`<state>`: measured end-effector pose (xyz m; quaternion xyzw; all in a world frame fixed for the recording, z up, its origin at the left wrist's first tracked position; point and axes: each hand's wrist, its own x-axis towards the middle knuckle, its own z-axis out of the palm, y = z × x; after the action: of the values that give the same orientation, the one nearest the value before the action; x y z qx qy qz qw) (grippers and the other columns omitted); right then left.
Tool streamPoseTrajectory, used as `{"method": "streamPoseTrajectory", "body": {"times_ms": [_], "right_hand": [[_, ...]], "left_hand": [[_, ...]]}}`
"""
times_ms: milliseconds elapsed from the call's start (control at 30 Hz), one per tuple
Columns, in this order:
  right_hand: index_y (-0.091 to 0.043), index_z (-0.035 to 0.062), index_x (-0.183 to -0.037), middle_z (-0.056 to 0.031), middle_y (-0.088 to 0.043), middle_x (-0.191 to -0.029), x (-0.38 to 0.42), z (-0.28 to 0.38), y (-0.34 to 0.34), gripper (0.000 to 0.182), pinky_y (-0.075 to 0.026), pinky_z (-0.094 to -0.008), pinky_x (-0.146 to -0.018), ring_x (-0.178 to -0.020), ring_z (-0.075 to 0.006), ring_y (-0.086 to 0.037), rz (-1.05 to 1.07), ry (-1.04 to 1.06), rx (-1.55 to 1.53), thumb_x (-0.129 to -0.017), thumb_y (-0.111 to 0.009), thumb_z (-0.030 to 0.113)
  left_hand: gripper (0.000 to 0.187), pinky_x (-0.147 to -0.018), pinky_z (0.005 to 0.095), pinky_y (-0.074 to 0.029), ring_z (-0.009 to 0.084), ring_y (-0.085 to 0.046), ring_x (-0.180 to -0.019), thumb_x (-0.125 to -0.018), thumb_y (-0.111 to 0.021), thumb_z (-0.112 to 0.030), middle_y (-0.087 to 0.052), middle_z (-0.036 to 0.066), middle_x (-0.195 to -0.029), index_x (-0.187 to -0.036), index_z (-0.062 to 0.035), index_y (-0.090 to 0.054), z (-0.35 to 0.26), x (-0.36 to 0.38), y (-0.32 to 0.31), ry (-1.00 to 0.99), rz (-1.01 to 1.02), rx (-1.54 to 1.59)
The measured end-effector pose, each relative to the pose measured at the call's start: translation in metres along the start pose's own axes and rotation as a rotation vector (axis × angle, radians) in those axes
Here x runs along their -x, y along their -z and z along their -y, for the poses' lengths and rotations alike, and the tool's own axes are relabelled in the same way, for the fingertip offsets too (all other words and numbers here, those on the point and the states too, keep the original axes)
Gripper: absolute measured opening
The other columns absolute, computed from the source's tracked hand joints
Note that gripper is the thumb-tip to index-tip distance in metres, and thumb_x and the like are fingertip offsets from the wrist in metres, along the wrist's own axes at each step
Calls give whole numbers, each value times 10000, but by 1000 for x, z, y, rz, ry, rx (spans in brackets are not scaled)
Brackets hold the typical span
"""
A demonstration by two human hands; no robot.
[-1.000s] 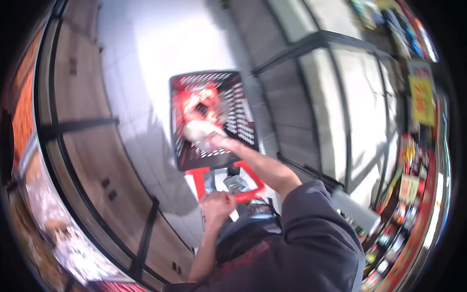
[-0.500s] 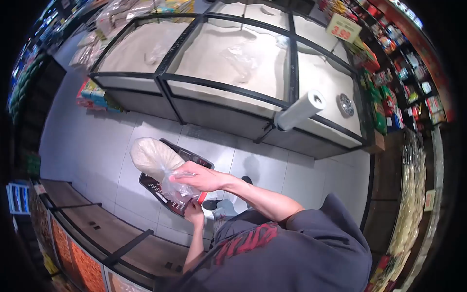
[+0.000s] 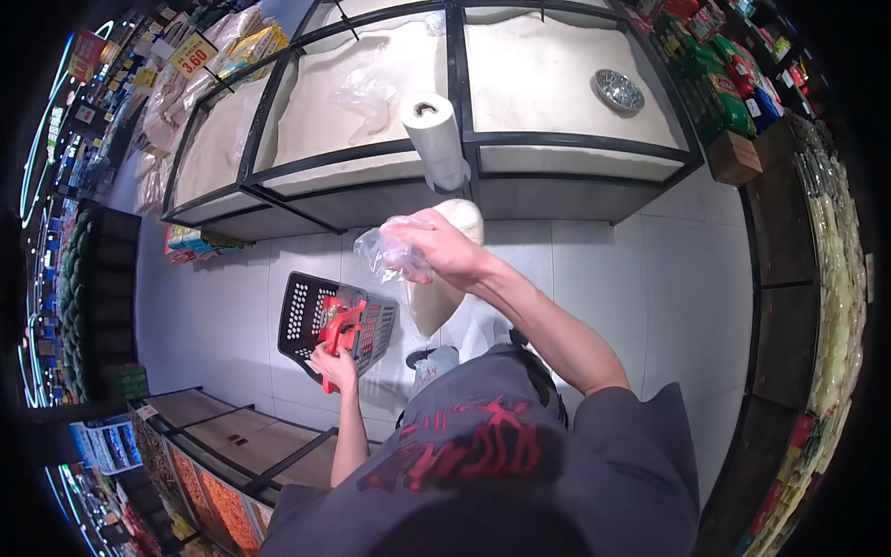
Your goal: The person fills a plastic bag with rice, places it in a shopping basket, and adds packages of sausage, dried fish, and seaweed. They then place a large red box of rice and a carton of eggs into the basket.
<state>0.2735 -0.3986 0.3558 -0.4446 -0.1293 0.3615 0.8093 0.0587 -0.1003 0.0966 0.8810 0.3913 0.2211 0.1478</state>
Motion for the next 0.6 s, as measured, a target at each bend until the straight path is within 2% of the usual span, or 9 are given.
{"method": "streamPoseTrajectory", "body": {"times_ms": [33, 100, 167, 233, 300, 367, 433, 500, 600], "right_hand": [[-636, 16, -861, -77, -614, -682, 20, 7, 17, 263, -346, -248, -415, -480, -104, -484, -99, -14, -48, -1001, -539, 216], [-639, 13, -866, -84, -624, -717, 56, 21, 60, 268, -355, -250, -423, -514, -107, -506, -129, -1, -56, -995, -551, 231], [-636, 11, -858, -77, -619, -727, 93, 46, 88, 277, -352, -249, -429, -519, -104, -501, -215, 3, 7, -995, -551, 236], [-634, 9, -852, -73, -614, -725, 123, 69, 113, 280, -351, -250, -435, -523, -102, -497, -236, 41, 62, -995, -552, 235], [-632, 8, -847, -68, -609, -723, 147, 87, 131, 282, -349, -250, -441, -526, -101, -493, -254, 65, 109, -994, -553, 235], [-635, 3, -848, -64, -603, -727, 157, 115, 145, 278, -353, -255, -461, -545, -105, -494, -327, 121, 100, -993, -546, 223], [-634, 3, -892, -48, -593, -716, 160, 141, 160, 261, -353, -244, -454, -536, -93, -482, -369, 148, 148, -996, -539, 223], [-634, 4, -936, -33, -584, -705, 157, 166, 172, 251, -353, -233, -447, -526, -81, -470, -410, 161, 192, -999, -531, 224], [-632, 8, -968, -17, -555, -692, 147, 200, 184, 235, -318, -213, -432, -492, -69, -425, -460, 198, 248, -999, -519, 211]], "left_hand": [[191, -935, 452, -419, 347, -550, -1015, -758, -663, -97, -607, 162, -952, -937, -28, -668, -23, 15, -7, -55, 25, 24], [199, -872, 411, -488, 299, -632, -923, -806, -657, -109, -653, 148, -919, -986, -26, -666, -48, 43, -47, 32, 583, 415], [211, -804, 380, -527, 264, -681, -849, -852, -643, -123, -697, 144, -899, -1041, -29, -662, -120, 77, -57, -150, 969, 499], [238, -827, 379, -526, 271, -687, -898, -881, -629, -164, -711, 152, -916, -1074, -28, -663, -188, 107, -61, -347, 1295, 492], [248, -804, 330, -525, 182, -672, -865, -914, -616, -157, -702, 107, -905, -1120, -20, -634, -247, 124, -63, -592, 1538, 372], [271, -814, 344, -528, 206, -682, -890, -917, -615, -186, -709, 127, -935, -1136, -26, -629, -302, 126, -62, -727, 1623, 332], [292, -854, 401, -522, 294, -685, -941, -900, -605, -228, -715, 170, -948, -1113, -37, -660, -350, 122, -61, -903, 1589, 267], [324, -850, 386, -526, 285, -686, -942, -896, -622, -242, -704, 165, -1001, -1150, -41, -640, -387, 114, -64, -977, 1531, 313], [433, -863, 354, -520, 242, -654, -1021, -955, -594, -310, -639, 147, -1179, -1292, -46, -532, -445, 99, -73, -614, 1505, 804]]}}
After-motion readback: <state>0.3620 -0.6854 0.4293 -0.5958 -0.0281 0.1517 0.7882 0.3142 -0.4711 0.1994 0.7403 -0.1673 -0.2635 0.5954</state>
